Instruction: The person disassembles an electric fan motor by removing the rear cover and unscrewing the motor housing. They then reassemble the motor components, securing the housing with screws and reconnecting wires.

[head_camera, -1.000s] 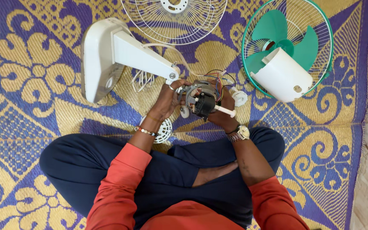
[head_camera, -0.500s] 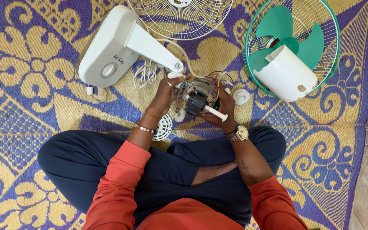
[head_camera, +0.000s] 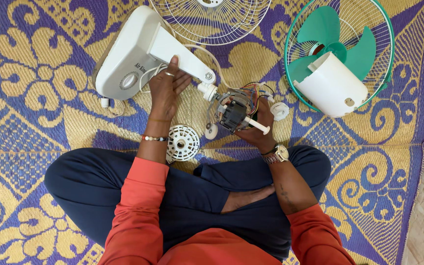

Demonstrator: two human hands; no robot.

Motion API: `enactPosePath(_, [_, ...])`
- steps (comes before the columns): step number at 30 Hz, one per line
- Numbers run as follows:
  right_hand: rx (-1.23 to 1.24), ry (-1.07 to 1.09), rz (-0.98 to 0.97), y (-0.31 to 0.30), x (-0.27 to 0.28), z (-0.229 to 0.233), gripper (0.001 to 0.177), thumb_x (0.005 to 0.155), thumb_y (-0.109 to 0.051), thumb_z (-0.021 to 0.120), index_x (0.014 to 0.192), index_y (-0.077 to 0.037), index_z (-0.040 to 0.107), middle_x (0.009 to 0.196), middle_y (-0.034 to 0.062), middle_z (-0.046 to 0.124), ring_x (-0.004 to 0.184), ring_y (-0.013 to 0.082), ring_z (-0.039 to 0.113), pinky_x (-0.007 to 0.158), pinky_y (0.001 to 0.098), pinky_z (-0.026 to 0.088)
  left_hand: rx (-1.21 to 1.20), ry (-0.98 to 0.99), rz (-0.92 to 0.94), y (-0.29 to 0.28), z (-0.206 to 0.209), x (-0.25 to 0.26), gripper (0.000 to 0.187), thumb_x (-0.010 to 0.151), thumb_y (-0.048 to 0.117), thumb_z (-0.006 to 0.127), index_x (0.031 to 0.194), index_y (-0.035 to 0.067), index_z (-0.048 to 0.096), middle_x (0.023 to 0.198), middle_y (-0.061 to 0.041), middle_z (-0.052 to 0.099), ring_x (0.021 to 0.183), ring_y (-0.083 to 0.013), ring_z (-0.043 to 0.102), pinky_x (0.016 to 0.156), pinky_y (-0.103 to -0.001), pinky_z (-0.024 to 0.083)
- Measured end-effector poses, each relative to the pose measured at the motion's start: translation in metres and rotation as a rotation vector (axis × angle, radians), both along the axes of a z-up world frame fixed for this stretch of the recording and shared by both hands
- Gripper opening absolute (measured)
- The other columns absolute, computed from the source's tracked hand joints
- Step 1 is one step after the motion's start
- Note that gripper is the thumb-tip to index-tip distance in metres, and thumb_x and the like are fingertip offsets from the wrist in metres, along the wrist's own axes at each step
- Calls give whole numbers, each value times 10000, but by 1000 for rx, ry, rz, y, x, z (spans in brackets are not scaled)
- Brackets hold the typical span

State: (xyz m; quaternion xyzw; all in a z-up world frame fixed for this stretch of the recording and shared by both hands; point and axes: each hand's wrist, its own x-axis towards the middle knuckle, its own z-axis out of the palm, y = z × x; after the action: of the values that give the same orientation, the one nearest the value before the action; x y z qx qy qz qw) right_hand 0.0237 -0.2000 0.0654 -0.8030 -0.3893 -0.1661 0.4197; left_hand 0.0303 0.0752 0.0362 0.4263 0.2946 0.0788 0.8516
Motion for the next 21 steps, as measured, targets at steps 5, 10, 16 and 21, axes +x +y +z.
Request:
enactPosePath(5, [-44,88,-43,0,-3,4,863,701,-221,979,1400,-35,509,1280,150,676,1142,325,679,995,435,554,-129,-28,-12,-3,-14,12,355,893,291,789,954,-21,631,1013,-187,743,952,-296,777,879,-414,686])
enactPosePath(10, [3,306,-72,-4,-7,0,813,722,-288,976,1361,0,564,1268,150,687,1140,267,720,986,380,596,-189,-137,-6,-2,-21,8,251,936,181,752,1038,-6,618,1043,-167,729,980,-281,744,916,-428,664])
enactPosePath(16, [114,473,-68,-20,16,-1,827,755,-317,945,1401,-17,524,1241,117,714,1133,221,751,990,337,642,-268,-385,-37,-3,-13,-8,310,945,96,739,1184,-50,606,1125,-168,728,1076,-278,741,985,-438,610])
enactPosePath(21, [189,729,0,-39,35,13,795,764,-225,929,1422,-20,532,1297,118,687,1151,222,705,950,368,623,-203,-471,-107,-6,-13,-14,373,915,-40,777,1239,-69,595,1172,-181,706,1111,-276,727,1030,-441,626])
